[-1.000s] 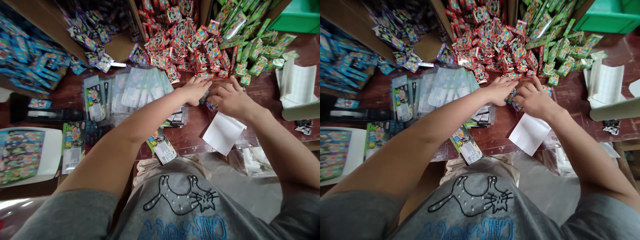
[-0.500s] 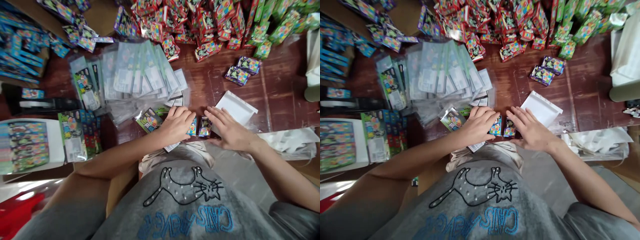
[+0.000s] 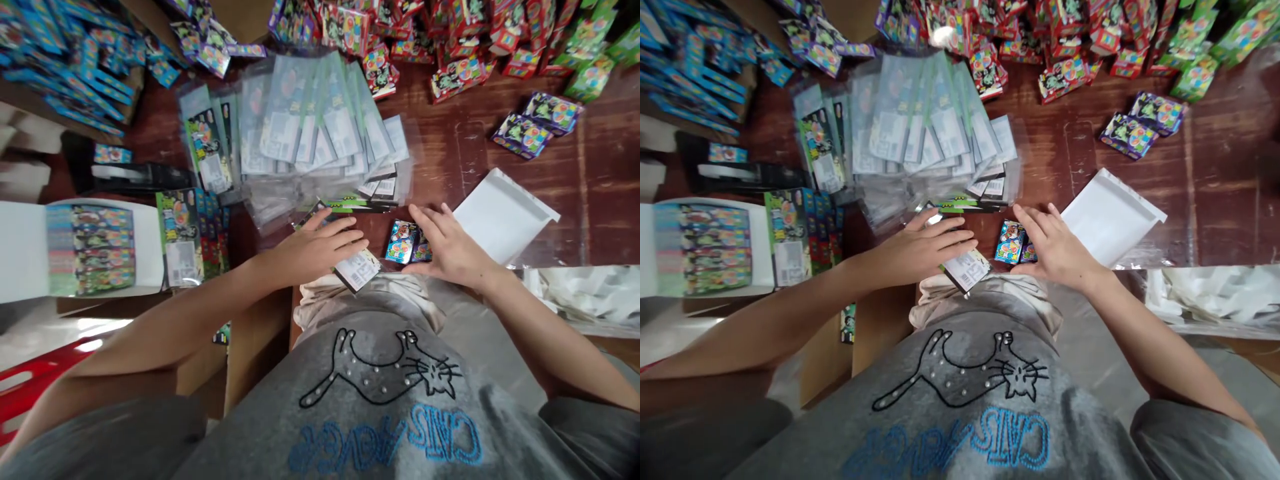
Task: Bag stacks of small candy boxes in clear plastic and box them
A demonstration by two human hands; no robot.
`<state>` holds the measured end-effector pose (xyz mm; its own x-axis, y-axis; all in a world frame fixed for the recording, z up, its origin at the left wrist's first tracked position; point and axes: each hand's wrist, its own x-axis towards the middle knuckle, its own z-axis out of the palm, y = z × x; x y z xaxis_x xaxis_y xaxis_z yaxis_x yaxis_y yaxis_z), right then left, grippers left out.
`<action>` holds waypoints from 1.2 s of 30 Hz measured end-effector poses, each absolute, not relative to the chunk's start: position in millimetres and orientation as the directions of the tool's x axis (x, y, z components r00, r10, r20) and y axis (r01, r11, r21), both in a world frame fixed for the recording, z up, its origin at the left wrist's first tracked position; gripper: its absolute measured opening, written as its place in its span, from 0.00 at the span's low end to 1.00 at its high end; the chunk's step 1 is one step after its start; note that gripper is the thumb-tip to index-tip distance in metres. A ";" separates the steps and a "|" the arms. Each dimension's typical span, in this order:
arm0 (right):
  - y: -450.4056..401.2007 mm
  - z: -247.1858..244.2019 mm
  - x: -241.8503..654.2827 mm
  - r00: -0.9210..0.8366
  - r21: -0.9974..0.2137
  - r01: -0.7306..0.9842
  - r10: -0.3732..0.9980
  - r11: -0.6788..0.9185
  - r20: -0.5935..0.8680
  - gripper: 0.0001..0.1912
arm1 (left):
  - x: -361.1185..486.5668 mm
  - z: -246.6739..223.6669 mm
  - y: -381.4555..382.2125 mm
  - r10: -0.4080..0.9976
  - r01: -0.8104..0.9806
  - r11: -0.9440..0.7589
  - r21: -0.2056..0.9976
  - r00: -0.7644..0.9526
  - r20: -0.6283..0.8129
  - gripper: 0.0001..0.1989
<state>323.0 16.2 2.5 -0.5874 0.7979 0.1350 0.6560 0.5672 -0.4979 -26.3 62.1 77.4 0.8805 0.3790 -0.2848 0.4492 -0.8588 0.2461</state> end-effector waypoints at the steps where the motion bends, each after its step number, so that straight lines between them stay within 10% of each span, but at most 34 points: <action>1: 16.5 1.7 320.8 -0.590 -0.508 0.645 0.794 0.571 0.144 0.60 | -27.9 77.5 59.3 0.408 0.480 -0.842 0.245 0.865 -0.293 0.37; 11: 3.0 11.4 281.6 -0.445 -0.497 0.712 0.866 0.496 0.228 0.43 | -32.2 57.1 13.7 0.831 0.846 -0.470 0.252 0.520 -0.196 0.45; 19: 8.5 11.0 275.8 -0.694 -0.597 0.517 0.709 0.613 0.126 0.45 | -46.1 30.2 27.4 0.748 0.736 -0.571 0.363 0.649 -0.140 0.45; 36: 24.5 13.5 271.6 -0.521 -0.454 0.734 0.848 0.505 0.100 0.39 | -47.5 12.8 27.1 0.810 0.763 -0.518 0.387 0.583 -0.066 0.47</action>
<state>271.6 24.5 13.5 -0.5210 0.8477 0.1001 0.7342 0.5049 -0.4539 -47.5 27.1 12.8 0.5832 0.8096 -0.0664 0.7629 -0.5179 0.3871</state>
